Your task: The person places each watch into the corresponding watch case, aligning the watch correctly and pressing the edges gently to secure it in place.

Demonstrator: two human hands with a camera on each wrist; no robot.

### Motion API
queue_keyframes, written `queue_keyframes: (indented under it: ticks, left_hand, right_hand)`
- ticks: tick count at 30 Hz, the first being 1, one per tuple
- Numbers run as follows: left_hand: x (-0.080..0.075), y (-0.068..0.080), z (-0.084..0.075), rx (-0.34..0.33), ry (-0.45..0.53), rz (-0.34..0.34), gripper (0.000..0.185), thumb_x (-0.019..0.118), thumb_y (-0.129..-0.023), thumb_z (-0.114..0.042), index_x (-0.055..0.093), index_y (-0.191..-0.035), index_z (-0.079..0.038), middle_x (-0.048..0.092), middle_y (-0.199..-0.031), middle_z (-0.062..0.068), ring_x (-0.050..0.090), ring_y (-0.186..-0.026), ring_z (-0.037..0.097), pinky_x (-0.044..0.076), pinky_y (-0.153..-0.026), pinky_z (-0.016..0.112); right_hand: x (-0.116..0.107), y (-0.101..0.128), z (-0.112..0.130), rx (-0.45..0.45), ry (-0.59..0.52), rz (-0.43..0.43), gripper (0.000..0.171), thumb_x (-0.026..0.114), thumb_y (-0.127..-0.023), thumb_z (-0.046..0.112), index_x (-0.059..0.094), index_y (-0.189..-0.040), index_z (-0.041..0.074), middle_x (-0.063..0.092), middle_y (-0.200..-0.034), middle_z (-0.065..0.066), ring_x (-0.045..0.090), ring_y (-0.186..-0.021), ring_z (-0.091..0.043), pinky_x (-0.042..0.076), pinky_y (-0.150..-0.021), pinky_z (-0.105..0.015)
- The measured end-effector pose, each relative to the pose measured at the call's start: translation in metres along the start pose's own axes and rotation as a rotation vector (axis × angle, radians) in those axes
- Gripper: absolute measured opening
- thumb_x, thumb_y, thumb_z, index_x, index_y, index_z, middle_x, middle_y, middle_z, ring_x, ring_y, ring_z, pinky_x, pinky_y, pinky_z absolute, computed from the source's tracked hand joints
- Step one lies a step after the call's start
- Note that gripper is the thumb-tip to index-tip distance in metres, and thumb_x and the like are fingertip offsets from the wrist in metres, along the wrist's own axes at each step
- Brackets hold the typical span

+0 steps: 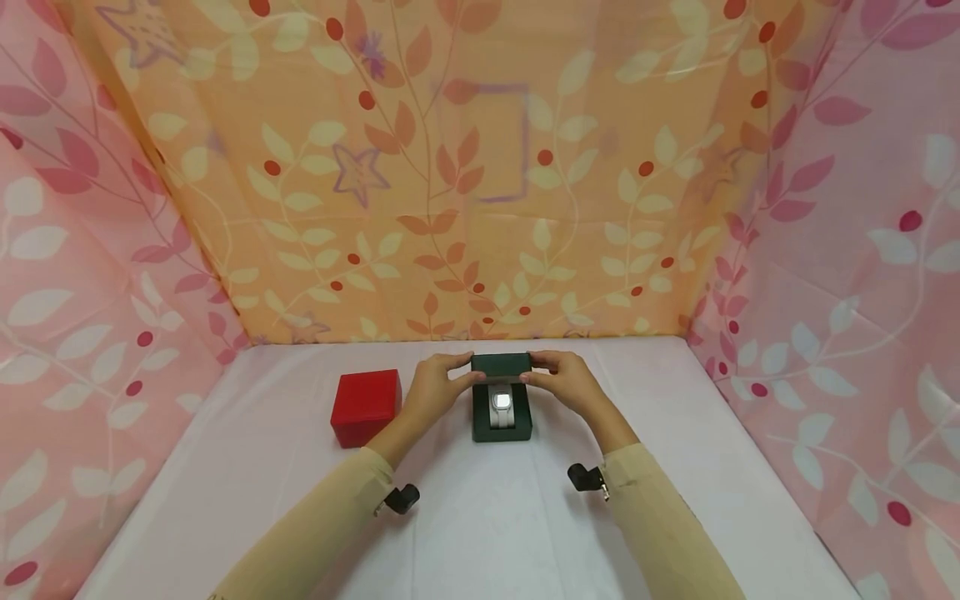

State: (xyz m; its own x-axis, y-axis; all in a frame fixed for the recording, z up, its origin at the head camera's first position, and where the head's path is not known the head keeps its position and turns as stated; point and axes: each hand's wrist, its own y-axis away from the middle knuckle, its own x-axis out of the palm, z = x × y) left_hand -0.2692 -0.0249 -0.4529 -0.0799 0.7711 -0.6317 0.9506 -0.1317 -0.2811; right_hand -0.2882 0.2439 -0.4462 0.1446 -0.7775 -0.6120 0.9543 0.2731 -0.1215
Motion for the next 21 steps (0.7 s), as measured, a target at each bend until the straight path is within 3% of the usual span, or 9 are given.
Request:
queue_keyframes:
  ticks: [2, 4, 9, 12, 21]
  left_hand:
    - [0.001, 0.003, -0.004, -0.023, 0.062, -0.004, 0.056, 0.081, -0.087, -0.04, 0.066, -0.137, -0.019, 0.068, -0.136, 0.006, 0.064, -0.12, 0.024, 0.047, -0.058, 0.027]
    - [0.002, 0.005, -0.007, -0.039, 0.106, -0.014, 0.056, 0.081, -0.088, -0.038, 0.067, -0.137, -0.016, 0.067, -0.137, 0.006, 0.064, -0.124, 0.023, 0.047, -0.059, 0.027]
    - [0.007, 0.009, -0.01, -0.047, 0.142, -0.052, 0.053, 0.081, -0.089, -0.034, 0.067, -0.135, -0.011, 0.067, -0.135, 0.006, 0.06, -0.131, 0.021, 0.056, -0.086, 0.034]
    - [0.009, 0.011, -0.01, -0.049, 0.159, -0.071, 0.053, 0.081, -0.089, -0.033, 0.068, -0.135, -0.011, 0.067, -0.135, 0.006, 0.059, -0.131, 0.022, 0.055, -0.098, 0.041]
    - [0.014, 0.015, -0.012, -0.104, 0.258, -0.128, 0.051, 0.082, -0.088, -0.029, 0.069, -0.132, -0.008, 0.069, -0.131, 0.007, 0.061, -0.13, 0.023, 0.051, -0.106, 0.043]
  right_hand:
    - [0.001, 0.001, -0.001, 0.01, -0.006, -0.006, 0.061, 0.081, -0.088, 0.038, 0.065, -0.137, 0.004, 0.066, -0.136, -0.017, 0.059, -0.127, -0.046, 0.047, -0.106, -0.059]
    - [0.002, 0.002, -0.002, 0.019, -0.009, -0.011, 0.062, 0.081, -0.088, 0.038, 0.065, -0.138, 0.006, 0.066, -0.137, -0.016, 0.059, -0.128, -0.047, 0.047, -0.106, -0.06]
    - [0.005, 0.005, -0.002, 0.026, -0.013, -0.02, 0.064, 0.08, -0.088, 0.042, 0.064, -0.139, 0.007, 0.066, -0.137, -0.014, 0.058, -0.129, -0.047, 0.047, -0.106, -0.059]
    - [0.006, 0.007, -0.002, 0.02, -0.018, -0.038, 0.063, 0.081, -0.087, 0.042, 0.065, -0.138, 0.008, 0.067, -0.135, -0.013, 0.059, -0.128, -0.045, 0.047, -0.106, -0.059]
    - [0.015, 0.013, -0.003, 0.028, -0.034, -0.099, 0.066, 0.08, -0.087, 0.045, 0.064, -0.139, 0.007, 0.071, -0.13, -0.01, 0.063, -0.126, -0.035, 0.048, -0.106, -0.057]
